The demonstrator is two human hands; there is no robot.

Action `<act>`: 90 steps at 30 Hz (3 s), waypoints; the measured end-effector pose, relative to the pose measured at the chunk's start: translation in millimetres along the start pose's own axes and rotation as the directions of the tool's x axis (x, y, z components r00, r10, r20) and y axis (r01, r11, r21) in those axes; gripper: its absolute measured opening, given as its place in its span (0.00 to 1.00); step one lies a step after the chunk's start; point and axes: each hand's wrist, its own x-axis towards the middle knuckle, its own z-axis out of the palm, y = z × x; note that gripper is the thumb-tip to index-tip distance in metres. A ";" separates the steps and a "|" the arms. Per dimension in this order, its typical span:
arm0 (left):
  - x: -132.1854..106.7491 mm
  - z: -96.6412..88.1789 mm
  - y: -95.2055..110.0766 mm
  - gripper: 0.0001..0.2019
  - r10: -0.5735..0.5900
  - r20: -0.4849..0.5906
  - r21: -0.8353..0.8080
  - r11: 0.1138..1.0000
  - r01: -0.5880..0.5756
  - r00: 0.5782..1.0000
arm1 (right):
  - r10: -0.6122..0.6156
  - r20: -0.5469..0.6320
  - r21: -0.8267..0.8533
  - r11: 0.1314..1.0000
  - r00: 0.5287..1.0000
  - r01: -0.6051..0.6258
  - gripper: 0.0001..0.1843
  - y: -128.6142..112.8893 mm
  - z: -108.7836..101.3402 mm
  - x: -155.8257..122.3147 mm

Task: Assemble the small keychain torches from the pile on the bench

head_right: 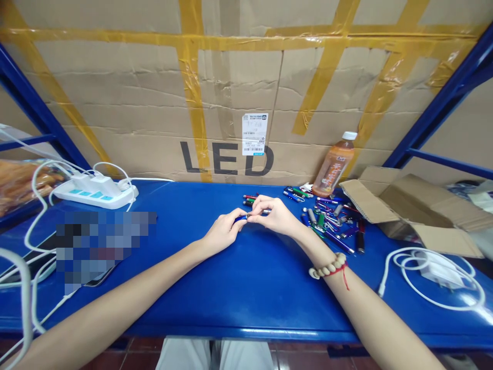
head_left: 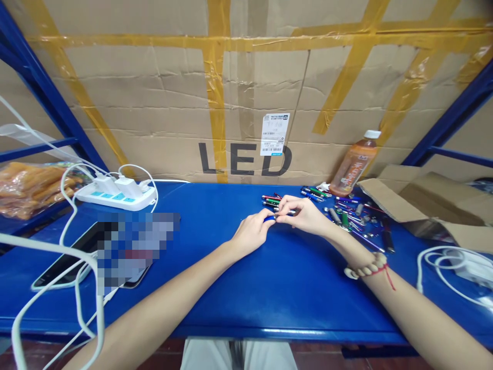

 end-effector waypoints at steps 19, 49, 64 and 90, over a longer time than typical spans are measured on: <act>4.4 6.6 -8.9 0.05 0.019 -0.101 -0.172 0.984 -0.036 0.995 | 0.319 -0.064 0.070 0.946 0.945 -0.315 0.24 -5.6 7.8 0.9; 7.9 5.9 -4.3 0.11 0.040 -0.097 -0.223 0.973 -0.061 0.995 | 0.199 -0.095 0.068 0.979 0.975 -0.193 0.18 1.6 -3.5 2.3; 3.9 3.8 1.2 0.14 0.013 -0.061 -0.140 0.990 -0.021 0.998 | 0.197 -0.002 -0.007 0.980 0.980 -0.197 0.16 -15.8 -19.1 -0.6; 2.4 0.7 3.6 0.12 0.042 -0.135 -0.075 0.996 -0.052 0.990 | 0.070 -0.054 0.016 0.997 0.996 -0.069 0.15 -0.9 -10.1 2.0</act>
